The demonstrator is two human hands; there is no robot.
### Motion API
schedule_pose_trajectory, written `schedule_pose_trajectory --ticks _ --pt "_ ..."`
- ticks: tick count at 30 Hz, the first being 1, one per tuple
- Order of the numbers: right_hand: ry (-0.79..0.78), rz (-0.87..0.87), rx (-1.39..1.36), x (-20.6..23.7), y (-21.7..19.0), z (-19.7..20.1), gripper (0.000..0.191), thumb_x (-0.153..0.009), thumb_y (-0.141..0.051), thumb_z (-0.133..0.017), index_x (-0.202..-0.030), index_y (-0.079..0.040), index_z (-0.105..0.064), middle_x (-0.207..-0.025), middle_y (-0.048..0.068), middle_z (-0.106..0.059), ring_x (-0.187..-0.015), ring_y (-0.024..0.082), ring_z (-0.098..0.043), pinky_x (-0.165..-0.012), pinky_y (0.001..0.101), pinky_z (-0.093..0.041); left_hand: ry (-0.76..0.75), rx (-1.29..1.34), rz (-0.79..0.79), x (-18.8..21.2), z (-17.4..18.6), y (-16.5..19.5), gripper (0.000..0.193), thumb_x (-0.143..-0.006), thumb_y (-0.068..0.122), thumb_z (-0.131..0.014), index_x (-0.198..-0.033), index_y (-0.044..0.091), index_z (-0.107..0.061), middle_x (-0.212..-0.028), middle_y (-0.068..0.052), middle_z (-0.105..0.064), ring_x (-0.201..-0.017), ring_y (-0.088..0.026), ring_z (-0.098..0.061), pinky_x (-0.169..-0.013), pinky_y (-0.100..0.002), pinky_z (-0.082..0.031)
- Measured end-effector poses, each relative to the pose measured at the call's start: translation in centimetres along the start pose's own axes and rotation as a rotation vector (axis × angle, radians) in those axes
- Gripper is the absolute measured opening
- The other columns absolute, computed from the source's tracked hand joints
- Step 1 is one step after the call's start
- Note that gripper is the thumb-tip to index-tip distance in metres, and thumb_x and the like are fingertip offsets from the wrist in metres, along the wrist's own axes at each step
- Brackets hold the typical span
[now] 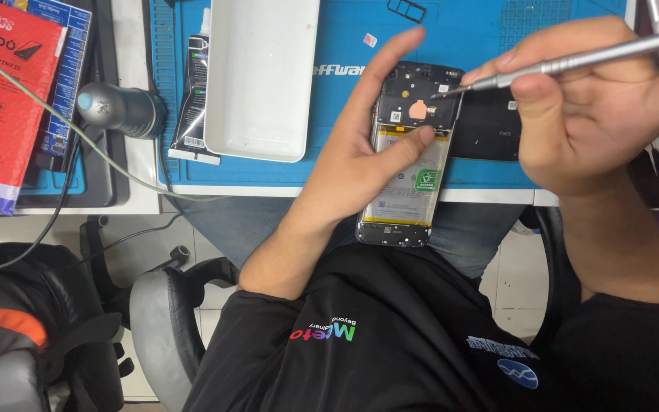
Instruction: The person repairs a smartphone at a workbench. They remove the back cover and battery, use a screwdriver to unscrew internal components, manipulate small parts with a tool, then reassemble the phone, press the cover on, and power the screen on at the end.
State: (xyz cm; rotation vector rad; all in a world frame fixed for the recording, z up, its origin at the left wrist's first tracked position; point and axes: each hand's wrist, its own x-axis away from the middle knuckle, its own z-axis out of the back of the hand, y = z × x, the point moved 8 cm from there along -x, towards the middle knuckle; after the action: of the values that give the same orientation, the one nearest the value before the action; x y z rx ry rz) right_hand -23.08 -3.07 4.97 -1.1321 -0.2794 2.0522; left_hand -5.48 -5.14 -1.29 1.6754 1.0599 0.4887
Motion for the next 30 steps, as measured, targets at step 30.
schedule_pose_trajectory --ticks 30 --pt "-0.025 0.221 0.055 -4.3 -3.1 1.8 0.041 -0.089 -0.008 -0.087 -0.114 0.003 -0.056 -0.093 0.019 -0.062 -0.072 0.03 -0.061 -0.06 0.033 -0.05 -0.041 0.031 0.095 0.2 0.0 -1.2 0.076 -0.098 -0.015 -0.061 -0.16 0.009 -0.024 -0.137 -0.009 -0.052 -0.128 -0.014 -0.053 -0.117 -0.029 -0.043"
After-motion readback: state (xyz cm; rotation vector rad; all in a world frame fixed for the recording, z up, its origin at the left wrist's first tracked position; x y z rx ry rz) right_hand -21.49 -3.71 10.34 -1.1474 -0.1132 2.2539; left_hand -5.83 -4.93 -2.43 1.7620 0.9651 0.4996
